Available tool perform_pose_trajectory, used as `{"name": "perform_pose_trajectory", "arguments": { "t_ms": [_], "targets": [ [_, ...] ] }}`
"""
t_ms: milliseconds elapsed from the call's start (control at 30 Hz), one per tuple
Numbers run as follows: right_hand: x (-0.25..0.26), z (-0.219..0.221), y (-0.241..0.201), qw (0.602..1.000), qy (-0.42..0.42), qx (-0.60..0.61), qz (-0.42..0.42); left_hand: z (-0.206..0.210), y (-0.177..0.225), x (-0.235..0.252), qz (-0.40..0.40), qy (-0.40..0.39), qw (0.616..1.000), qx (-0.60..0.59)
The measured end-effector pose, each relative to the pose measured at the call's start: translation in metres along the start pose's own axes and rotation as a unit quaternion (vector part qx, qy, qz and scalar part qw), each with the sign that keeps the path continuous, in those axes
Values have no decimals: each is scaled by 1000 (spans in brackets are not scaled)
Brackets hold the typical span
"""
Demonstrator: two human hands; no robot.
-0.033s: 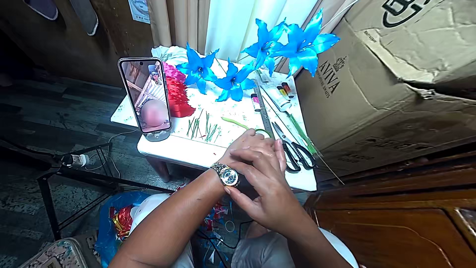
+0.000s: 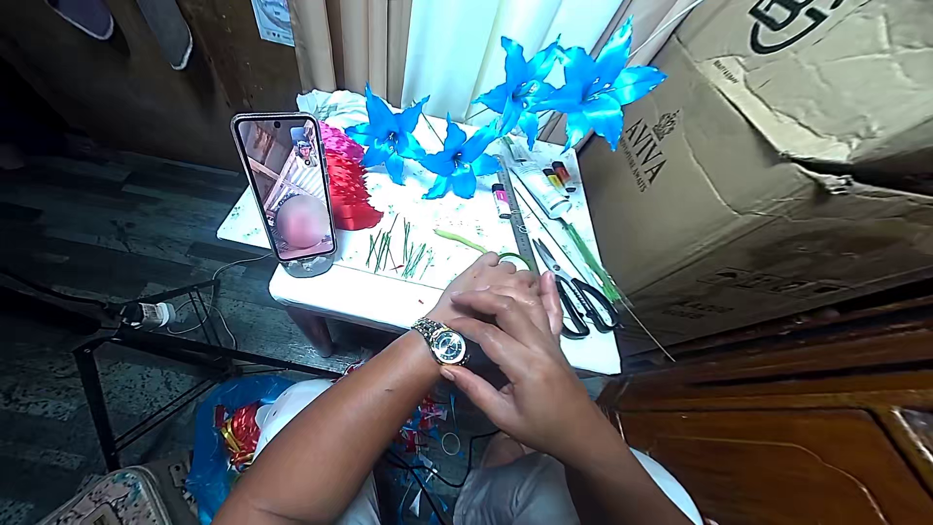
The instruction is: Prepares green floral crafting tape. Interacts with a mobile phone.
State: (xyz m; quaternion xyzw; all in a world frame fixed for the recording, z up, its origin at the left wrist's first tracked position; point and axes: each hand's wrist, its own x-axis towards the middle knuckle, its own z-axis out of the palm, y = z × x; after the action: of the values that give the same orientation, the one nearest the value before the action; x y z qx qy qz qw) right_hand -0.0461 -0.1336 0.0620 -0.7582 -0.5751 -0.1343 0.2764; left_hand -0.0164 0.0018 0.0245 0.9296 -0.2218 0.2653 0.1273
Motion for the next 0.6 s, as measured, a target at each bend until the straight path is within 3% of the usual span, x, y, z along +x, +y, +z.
{"name": "perform_pose_trajectory", "arguments": {
  "t_ms": [33,133,167,200,233,267,400,500,600],
  "targets": [
    [0,-1,2,1000,-4,4,-2,-10,4,-1,-10,-24,1000,6],
    [0,1,4,1000,0,15,6,39,-11,-8,47,173,980,-89],
    [-1,2,4,1000,1,16,10,22,-6,-10,33,120,987,-98],
    [0,2,4,1000,0,14,13,-14,4,-10,-6,2,996,-88],
    [0,2,4,1000,-5,13,16,-43,13,-9,-40,-65,993,-91],
    [1,0,6,1000,-10,14,18,-53,12,-7,-59,-80,991,-94],
    [2,-26,30,997,22,34,67,-41,-44,-11,-212,-35,974,-66],
    [-2,-49,55,986,77,27,145,-66,-71,-22,-376,-17,925,-59],
    [-7,-51,80,974,106,8,202,-76,-78,-27,-464,3,883,-71]
  ]
}}
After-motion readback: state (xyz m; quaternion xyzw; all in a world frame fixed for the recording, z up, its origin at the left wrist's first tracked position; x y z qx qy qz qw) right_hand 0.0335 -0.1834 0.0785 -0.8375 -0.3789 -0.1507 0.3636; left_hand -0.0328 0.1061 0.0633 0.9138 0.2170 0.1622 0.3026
